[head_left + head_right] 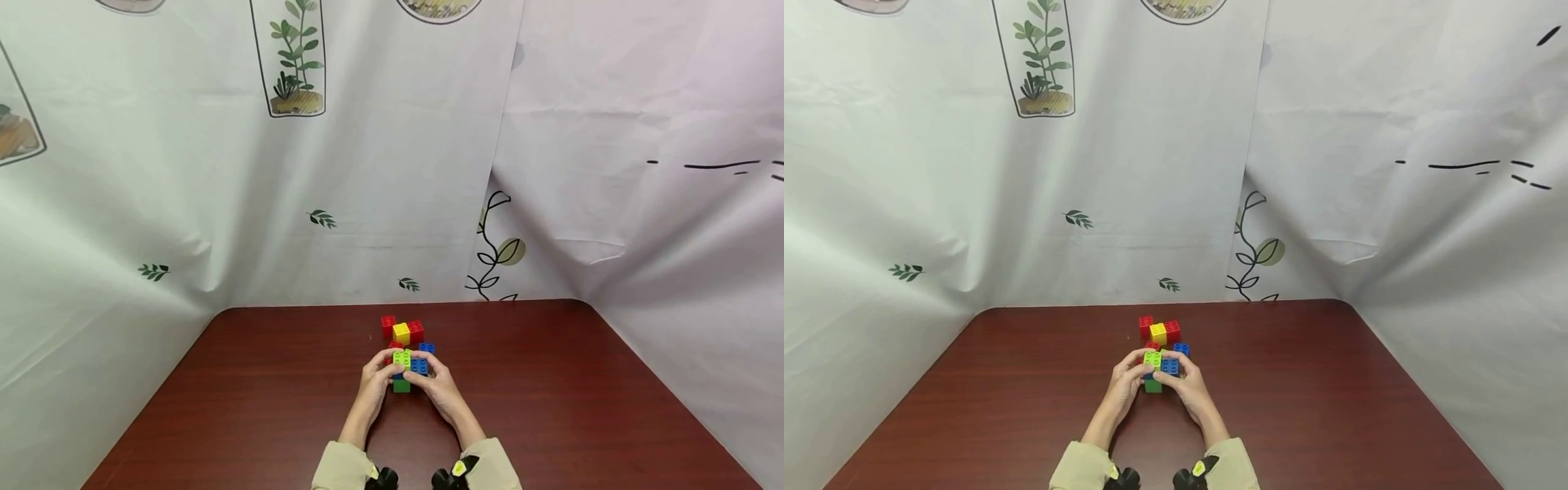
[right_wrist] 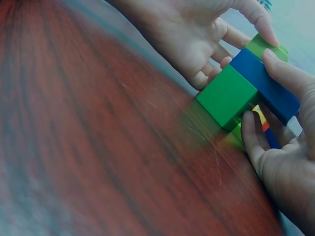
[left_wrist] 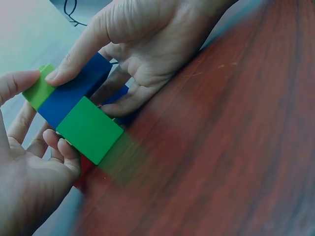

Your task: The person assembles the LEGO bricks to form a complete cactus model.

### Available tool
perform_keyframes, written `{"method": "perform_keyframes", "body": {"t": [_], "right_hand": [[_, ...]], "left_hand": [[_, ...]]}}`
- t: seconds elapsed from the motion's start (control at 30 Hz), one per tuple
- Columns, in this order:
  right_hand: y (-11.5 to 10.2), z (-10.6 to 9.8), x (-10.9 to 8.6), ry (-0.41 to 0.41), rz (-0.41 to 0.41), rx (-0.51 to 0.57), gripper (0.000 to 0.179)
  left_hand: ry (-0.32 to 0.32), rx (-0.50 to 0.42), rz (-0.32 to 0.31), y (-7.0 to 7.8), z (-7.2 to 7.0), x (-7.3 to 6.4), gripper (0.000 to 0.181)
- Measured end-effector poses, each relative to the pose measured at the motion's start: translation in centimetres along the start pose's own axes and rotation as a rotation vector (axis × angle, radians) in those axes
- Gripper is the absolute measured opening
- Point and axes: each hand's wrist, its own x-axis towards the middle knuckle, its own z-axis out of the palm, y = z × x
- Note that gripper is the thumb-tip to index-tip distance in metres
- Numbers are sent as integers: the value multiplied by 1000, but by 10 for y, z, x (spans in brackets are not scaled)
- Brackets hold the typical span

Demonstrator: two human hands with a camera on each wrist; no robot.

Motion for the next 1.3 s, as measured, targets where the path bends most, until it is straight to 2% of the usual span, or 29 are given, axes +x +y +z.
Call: {"method": "perform_keyframes", "body": {"t": [0.23,0.4,0.7,0.83,0.9,1.0,1.07,1.2,1.23,1.3], "right_hand": [[-1,0,0,57,-10,-63,47],[1,1,0,73,-19,-40,46],[1,0,0,104,-19,9,46],[3,-2,-1,82,-62,5,48],[6,-4,-1,51,-120,-2,49],[8,-6,-2,32,-163,6,50],[8,-6,-3,37,-147,11,51],[5,-5,-2,83,-56,-14,51],[4,-4,-1,91,-36,-16,51],[3,-5,-1,96,-18,-24,49]], "left_hand": [[-18,-57,-21,-3,-1,1,41],[-41,-69,-15,-6,-3,1,47],[-62,-56,-33,-5,-4,0,44],[-45,-42,-38,-6,-5,1,43],[-29,-50,-39,-7,-5,1,41],[34,-75,-30,-7,-6,2,40],[123,-106,-2,-6,-6,2,37],[352,-140,76,-7,-5,5,27],[393,-128,90,-8,-5,5,24],[434,-94,99,-9,-5,7,21]]}}
